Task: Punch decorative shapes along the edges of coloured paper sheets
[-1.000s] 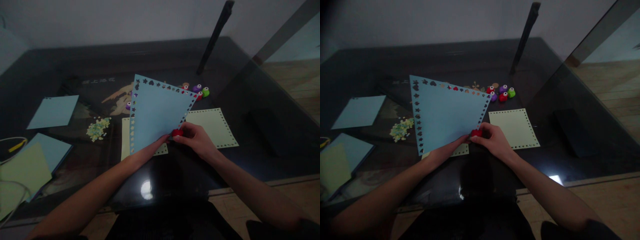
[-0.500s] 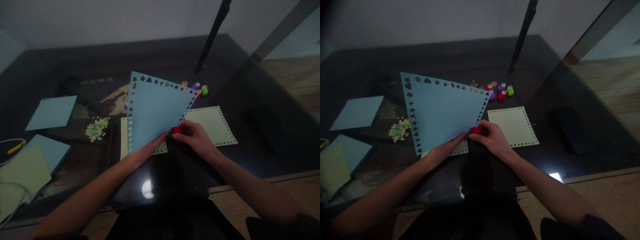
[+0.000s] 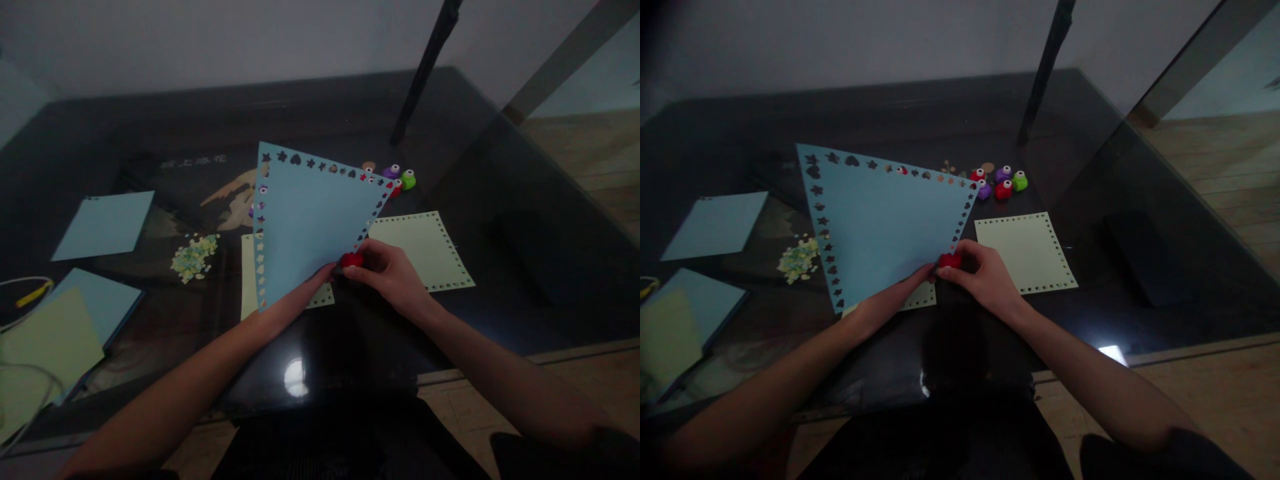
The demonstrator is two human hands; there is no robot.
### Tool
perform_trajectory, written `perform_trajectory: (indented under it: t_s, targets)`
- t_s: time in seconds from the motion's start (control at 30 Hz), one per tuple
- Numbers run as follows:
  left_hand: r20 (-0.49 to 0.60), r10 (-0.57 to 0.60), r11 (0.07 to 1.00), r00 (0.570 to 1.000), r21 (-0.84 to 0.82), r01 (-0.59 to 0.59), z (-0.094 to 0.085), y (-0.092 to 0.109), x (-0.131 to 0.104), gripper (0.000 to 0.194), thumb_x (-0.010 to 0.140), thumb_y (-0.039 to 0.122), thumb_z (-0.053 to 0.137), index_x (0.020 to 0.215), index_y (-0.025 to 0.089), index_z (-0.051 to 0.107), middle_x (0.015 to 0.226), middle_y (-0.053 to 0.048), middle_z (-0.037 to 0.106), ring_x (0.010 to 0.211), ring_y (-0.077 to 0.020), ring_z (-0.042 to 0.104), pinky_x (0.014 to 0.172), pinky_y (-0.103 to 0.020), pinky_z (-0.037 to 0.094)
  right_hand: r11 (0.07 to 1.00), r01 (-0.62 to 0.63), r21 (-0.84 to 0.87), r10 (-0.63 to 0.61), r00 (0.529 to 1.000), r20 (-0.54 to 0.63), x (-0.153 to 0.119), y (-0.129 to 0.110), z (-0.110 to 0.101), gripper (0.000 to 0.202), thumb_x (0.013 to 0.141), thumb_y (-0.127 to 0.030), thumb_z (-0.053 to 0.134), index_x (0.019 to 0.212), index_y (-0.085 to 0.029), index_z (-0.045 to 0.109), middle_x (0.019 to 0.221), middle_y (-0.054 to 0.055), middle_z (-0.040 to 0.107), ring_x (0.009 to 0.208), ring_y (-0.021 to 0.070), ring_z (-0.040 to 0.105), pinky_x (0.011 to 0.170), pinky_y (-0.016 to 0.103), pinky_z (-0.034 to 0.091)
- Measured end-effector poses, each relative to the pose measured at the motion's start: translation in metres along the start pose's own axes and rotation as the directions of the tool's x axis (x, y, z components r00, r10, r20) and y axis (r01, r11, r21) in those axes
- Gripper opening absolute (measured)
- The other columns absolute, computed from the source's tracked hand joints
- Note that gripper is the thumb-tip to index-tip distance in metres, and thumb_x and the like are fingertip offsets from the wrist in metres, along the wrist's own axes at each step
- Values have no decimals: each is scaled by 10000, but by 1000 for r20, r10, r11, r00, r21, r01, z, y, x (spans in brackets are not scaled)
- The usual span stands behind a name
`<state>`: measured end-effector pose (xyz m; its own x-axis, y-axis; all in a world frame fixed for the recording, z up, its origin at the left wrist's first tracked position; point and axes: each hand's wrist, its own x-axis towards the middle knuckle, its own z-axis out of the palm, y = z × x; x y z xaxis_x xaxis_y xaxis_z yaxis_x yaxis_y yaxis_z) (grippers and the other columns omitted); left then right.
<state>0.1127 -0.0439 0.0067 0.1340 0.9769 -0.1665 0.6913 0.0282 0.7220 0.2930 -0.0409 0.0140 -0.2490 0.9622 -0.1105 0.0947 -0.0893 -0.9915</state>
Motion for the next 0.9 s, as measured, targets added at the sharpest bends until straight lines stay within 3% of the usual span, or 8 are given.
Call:
perform_trajectory:
  t_s: [0.1, 0.43, 0.9]
  targets:
    - [-55, 17, 1000, 998, 24, -15, -1, 1, 1, 457, 822, 540, 490, 1191, 288, 585, 1143, -42, 671, 1252, -278, 466, 1114, -439, 280, 1000, -11, 17, 11, 1000, -7, -1, -1, 1, 224, 678, -325, 733, 831, -217, 610, 832, 20, 678, 803, 183, 626, 808, 372, 480]
    - [-75, 47, 998, 996, 47, -44, -1, 0, 1, 435, 818, 518, 502, 1143, 249, 610, 1156, -70, 665, 1283, -296, 426, 1112, -431, 269, 1000, -16, 3, 16, 1000, -5, -1, -2, 1, 259, 673, -358, 739, 853, -220, 614, 850, 23, 681, 781, 184, 626, 775, 369, 491]
    - [-48, 4, 1000, 999, 2, -4, -1, 5, 1, 430, 797, 471, 538, 1179, 278, 582, 1192, -49, 647, 1310, -290, 394, 1127, -447, 248, 1000, -22, -15, 22, 1000, 9, 0, -3, 0, 228, 676, -343, 731, 817, -222, 600, 841, 22, 683, 791, 195, 630, 774, 377, 492]
